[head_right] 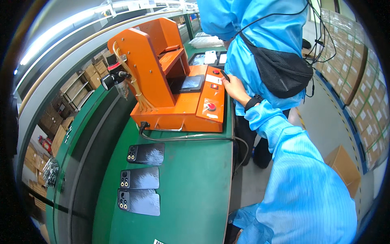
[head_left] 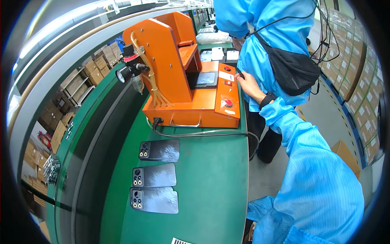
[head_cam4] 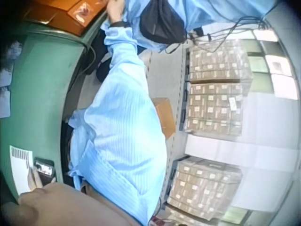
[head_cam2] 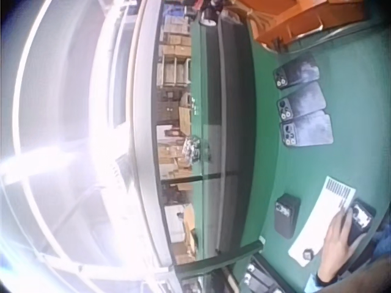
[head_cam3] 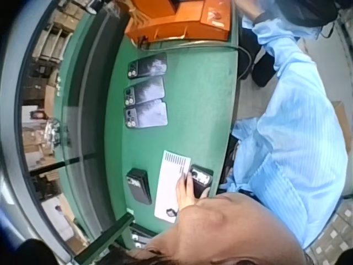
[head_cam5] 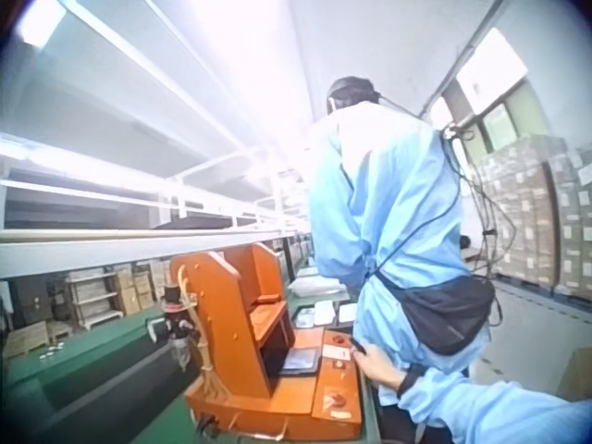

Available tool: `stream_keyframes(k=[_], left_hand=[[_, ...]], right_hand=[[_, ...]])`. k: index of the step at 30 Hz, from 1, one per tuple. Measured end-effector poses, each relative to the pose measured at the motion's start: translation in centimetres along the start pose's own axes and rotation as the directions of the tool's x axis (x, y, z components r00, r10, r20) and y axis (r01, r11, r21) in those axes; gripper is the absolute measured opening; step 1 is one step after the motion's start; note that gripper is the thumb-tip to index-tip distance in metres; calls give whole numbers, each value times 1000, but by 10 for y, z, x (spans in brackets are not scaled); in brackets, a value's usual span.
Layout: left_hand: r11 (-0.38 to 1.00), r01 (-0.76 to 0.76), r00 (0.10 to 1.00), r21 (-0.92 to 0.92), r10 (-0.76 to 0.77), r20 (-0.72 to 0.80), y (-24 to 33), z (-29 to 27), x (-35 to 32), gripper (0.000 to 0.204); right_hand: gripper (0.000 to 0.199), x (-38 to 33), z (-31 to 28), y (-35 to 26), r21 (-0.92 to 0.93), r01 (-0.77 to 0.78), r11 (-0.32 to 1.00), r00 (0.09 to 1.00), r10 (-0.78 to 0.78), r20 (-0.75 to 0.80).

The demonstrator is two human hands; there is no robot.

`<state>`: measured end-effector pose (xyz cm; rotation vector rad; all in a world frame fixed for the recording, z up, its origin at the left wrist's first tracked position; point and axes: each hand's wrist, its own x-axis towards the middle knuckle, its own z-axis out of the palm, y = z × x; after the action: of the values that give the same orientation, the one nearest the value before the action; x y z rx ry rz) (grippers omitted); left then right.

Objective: Applying camera lens covers and adhesive components to smartphone back plates on an electronics assembly line.

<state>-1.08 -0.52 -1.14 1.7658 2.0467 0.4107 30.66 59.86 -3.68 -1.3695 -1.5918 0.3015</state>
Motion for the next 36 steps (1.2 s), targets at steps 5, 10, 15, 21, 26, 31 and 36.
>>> stream_keyframes(k=[5,10,15,21,26,31,36], left_hand=[[999,-50,996,-9,49,-79,11,-9,4,66],[948,-96,901,304,213,-379,-4,21,-28,51],[927,-202,925,316,287,-250,26,66,-14,49],[907,-269,935,323,326,-137,65,114,8,46],[958,-87,964,273,150,-219,83,109,56,45],[954,-6,997,301,30,-77,96,100,63,48],[997,15,995,74,-7,-104,89,104,64,54]], right_hand=[[31,39,25,10,66,28,997,994,-21,-107],[19,80,50,0,398,-185,898,976,214,-30],[18,135,49,55,228,-272,935,935,313,-168],[36,149,34,88,-171,-303,938,905,227,-359],[48,150,1,214,-35,-508,860,787,448,-424],[41,133,1,192,490,-682,543,564,817,-120],[68,141,-3,226,734,-625,265,544,823,167]])
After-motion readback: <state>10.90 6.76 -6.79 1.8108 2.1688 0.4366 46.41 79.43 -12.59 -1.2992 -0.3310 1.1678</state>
